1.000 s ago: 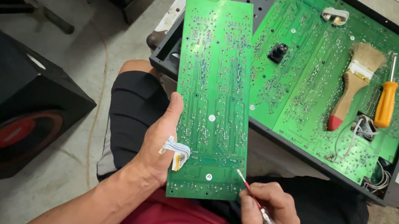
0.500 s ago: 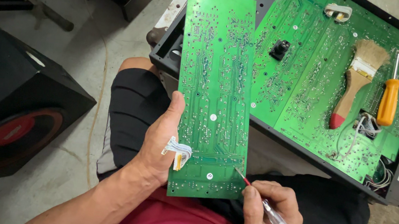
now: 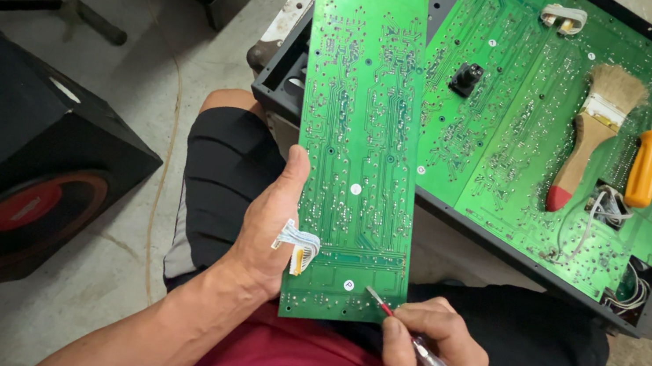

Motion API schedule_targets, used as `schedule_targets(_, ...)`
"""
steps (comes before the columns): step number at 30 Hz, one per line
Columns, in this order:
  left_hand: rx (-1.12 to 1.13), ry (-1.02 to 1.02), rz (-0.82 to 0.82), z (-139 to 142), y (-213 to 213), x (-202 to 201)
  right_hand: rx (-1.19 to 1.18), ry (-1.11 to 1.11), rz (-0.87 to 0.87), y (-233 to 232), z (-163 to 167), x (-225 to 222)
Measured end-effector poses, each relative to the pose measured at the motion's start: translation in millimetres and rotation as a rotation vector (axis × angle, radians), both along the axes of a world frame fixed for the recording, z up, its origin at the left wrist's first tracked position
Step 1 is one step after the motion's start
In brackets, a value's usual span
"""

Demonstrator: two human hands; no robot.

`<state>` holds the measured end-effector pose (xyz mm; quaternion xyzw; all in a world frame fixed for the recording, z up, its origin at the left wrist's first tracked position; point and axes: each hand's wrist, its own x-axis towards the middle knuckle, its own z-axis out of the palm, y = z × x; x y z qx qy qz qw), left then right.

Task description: The person sits on the floor holding a green circuit board on their lap and uses a screwdriver to turn screws on the board, repositioning the board to reach different screws. A larger board rests in an equipment chassis beside them with a brush and screwdriver on it.

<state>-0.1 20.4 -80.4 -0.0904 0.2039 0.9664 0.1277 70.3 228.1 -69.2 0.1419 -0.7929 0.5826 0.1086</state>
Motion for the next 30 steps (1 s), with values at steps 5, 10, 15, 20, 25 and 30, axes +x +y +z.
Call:
schedule_targets(5,-0.055,-0.047,0.014,2,0,1,0.055,0.038,-0.004,-4,5,-2)
schedule_targets(10,-0.077,-0.041,0.021,2,0,0,0.065,0.023,-0.027,-6,6,-2)
schedule_targets(15,-0.076,-0.046,0.026,1,1,1,0.065,0.001,-0.039,-6,5,-2)
schedule_targets(20,-0.091,-0.063,0.021,1,0,0,0.054,0.023,-0.039,-6,5,-3)
schedule_targets(25,-0.067,-0.046,0.016,1,1,1,0.104,0.067,-0.063,-11,11,-4)
schedule_targets(30,0.025,0.031,-0.016,-2,2,-2,0.110,0.132,-0.049,-19,20,-8)
